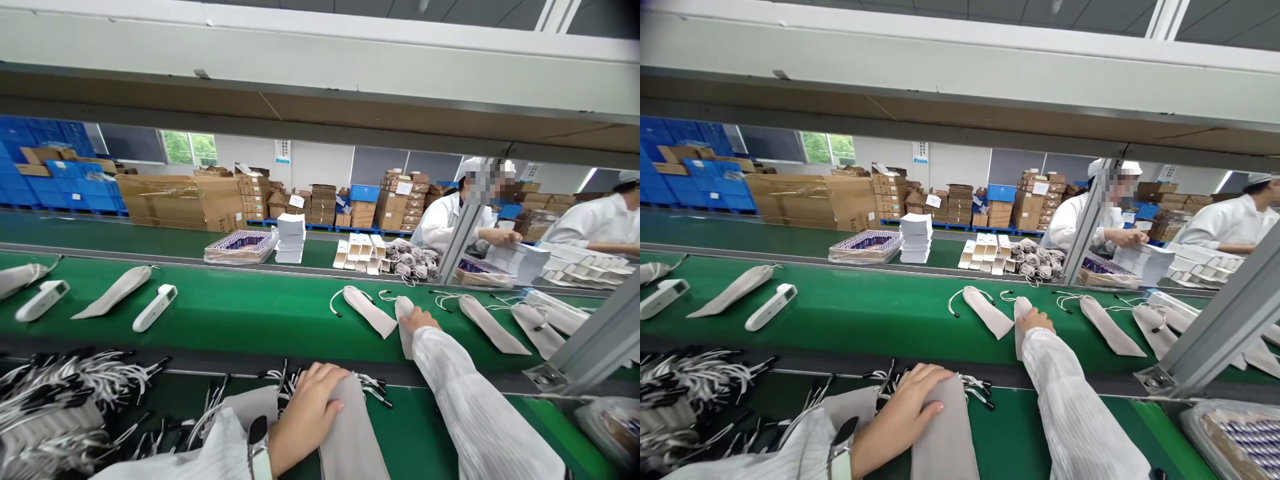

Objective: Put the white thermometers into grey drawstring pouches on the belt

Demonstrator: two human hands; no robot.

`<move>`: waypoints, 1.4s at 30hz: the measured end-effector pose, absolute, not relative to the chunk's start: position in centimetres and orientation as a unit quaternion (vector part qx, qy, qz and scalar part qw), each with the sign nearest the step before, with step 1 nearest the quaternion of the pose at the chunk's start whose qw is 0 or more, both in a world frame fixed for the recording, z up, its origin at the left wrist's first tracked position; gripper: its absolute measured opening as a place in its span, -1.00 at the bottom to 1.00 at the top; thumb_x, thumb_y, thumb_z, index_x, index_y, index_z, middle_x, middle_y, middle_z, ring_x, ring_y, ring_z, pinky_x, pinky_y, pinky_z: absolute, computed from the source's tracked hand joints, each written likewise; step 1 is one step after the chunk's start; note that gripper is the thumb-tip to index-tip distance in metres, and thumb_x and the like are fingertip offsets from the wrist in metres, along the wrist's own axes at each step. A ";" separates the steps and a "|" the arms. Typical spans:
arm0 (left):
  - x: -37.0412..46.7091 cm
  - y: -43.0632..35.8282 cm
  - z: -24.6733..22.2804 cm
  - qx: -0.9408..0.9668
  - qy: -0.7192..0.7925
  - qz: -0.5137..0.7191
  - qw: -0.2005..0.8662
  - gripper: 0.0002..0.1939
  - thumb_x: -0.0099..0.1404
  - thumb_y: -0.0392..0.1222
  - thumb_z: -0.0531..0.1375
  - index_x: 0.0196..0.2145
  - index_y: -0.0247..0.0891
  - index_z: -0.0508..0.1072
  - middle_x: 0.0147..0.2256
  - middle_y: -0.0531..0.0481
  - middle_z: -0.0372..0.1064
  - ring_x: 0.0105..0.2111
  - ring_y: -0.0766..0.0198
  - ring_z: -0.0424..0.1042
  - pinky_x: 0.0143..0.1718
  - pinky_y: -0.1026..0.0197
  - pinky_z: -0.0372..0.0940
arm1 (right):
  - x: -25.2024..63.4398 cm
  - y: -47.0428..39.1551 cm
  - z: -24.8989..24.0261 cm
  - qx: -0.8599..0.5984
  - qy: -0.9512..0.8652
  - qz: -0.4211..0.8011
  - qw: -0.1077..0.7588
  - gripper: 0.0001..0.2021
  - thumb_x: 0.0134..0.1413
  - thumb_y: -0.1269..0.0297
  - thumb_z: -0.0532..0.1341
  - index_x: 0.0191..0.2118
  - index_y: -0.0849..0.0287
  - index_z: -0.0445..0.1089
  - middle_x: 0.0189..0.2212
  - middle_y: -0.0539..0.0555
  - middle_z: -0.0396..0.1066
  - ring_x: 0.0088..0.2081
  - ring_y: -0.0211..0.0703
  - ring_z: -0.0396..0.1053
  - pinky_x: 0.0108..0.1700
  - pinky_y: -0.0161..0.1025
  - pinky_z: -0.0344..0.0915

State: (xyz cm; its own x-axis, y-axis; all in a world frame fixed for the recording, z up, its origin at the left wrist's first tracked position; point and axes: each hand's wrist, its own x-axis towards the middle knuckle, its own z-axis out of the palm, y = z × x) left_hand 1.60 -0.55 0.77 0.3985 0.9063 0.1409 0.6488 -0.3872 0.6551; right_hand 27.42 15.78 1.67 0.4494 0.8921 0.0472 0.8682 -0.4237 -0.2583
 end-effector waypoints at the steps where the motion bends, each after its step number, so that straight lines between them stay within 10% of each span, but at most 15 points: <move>1: 1.6 -0.5 0.7 0.794 0.487 0.254 0.259 -0.58 0.08 -0.36 0.05 -0.08 -0.05 0.25 -0.08 0.11 0.23 -0.07 0.23 0.13 -0.04 0.21 -0.01 | 26.9 15.5 1.8 -0.840 -0.526 0.029 0.129 -0.55 -0.11 0.20 0.10 -0.05 0.28 0.17 -0.14 0.40 0.21 -0.14 0.18 0.24 -0.25 0.00 0.13; 11: 0.4 1.0 1.1 0.791 0.545 0.200 0.191 -0.76 -0.01 -0.28 0.03 -0.31 -0.21 0.29 -0.28 0.00 0.28 -0.21 0.16 0.19 -0.17 0.16 0.08 | 15.9 8.6 1.8 -0.347 -0.900 0.241 0.103 -0.84 -0.19 0.37 0.09 -0.40 0.15 0.38 -0.48 0.00 0.31 -0.43 -0.27 0.27 -0.35 -0.36 0.17; 25: -0.1 0.8 0.8 0.764 0.560 0.139 0.289 -0.68 -0.05 -0.08 0.18 -0.37 -0.29 0.24 -0.29 -0.06 0.22 -0.24 0.13 0.22 -0.22 0.17 0.14 | 14.4 5.2 -2.2 -0.382 -0.885 0.081 0.254 -0.93 -0.09 0.39 0.02 -0.45 0.20 0.23 -0.41 0.06 0.20 -0.31 -0.17 0.13 -0.27 -0.24 0.09; 42: -1.0 1.1 2.7 0.761 0.485 0.074 0.425 -0.71 -0.13 -0.05 0.23 -0.43 -0.25 0.38 -0.52 0.14 0.25 -0.48 0.30 0.23 -0.48 0.34 0.05 | 15.2 5.3 -1.4 -0.329 -0.717 0.600 0.133 -0.63 -0.28 0.06 0.25 -0.45 0.18 0.09 -0.70 -0.19 0.07 -0.73 -0.49 -0.03 -0.74 -0.49 -0.07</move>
State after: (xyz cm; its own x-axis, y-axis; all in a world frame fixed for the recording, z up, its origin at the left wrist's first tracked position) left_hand -1.00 1.13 2.74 0.5185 0.8011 -0.2989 0.6750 -0.1690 0.7182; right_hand 15.17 5.35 -1.37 -0.7483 0.6313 -0.2039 0.3128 0.0647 -0.9476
